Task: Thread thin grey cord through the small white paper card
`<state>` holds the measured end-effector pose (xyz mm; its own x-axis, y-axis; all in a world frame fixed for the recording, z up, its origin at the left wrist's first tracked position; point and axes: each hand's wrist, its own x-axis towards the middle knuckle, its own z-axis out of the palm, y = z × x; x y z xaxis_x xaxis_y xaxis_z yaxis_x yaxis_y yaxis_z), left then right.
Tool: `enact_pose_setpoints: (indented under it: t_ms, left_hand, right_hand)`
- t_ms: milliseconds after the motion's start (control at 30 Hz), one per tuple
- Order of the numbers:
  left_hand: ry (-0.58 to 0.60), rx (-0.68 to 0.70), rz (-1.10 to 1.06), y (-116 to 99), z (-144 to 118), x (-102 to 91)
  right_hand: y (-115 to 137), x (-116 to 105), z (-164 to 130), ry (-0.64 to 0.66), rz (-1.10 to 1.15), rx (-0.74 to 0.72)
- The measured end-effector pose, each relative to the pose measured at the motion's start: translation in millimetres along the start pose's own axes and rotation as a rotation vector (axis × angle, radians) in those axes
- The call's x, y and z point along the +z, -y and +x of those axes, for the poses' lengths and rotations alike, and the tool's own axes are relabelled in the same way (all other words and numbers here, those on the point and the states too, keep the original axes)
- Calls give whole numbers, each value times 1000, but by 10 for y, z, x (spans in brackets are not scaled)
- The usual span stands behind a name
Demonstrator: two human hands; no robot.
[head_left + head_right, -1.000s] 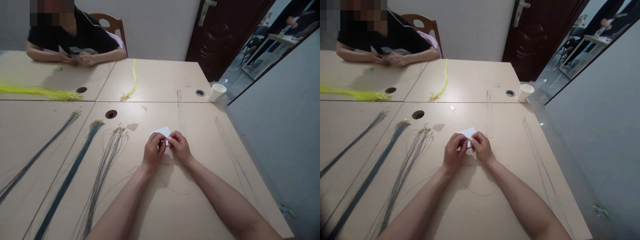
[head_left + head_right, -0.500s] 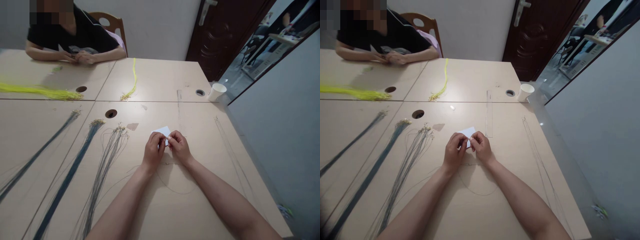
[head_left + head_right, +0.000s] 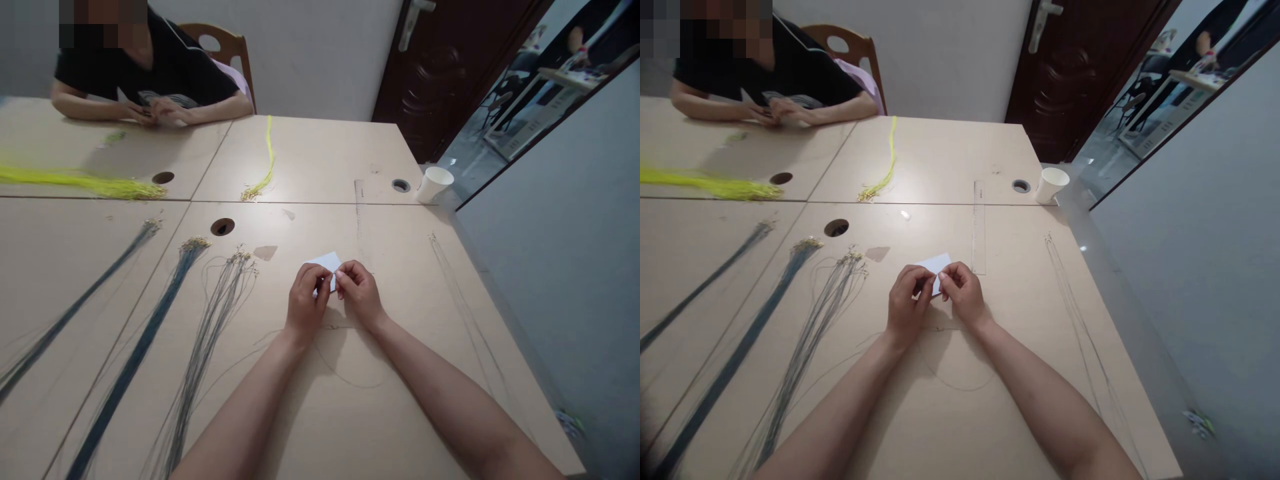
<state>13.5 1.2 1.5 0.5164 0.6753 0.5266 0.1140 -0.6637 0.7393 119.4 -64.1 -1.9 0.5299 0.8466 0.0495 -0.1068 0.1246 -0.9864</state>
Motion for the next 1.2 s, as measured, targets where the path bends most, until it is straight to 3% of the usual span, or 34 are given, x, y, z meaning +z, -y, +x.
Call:
enact_pose_setpoints:
  t_ms: [1200]
  left_hand:
    - [11,-203,-147,-23,44,-12]
  right_hand:
    - [-1,-9,-1,30,27,-13]
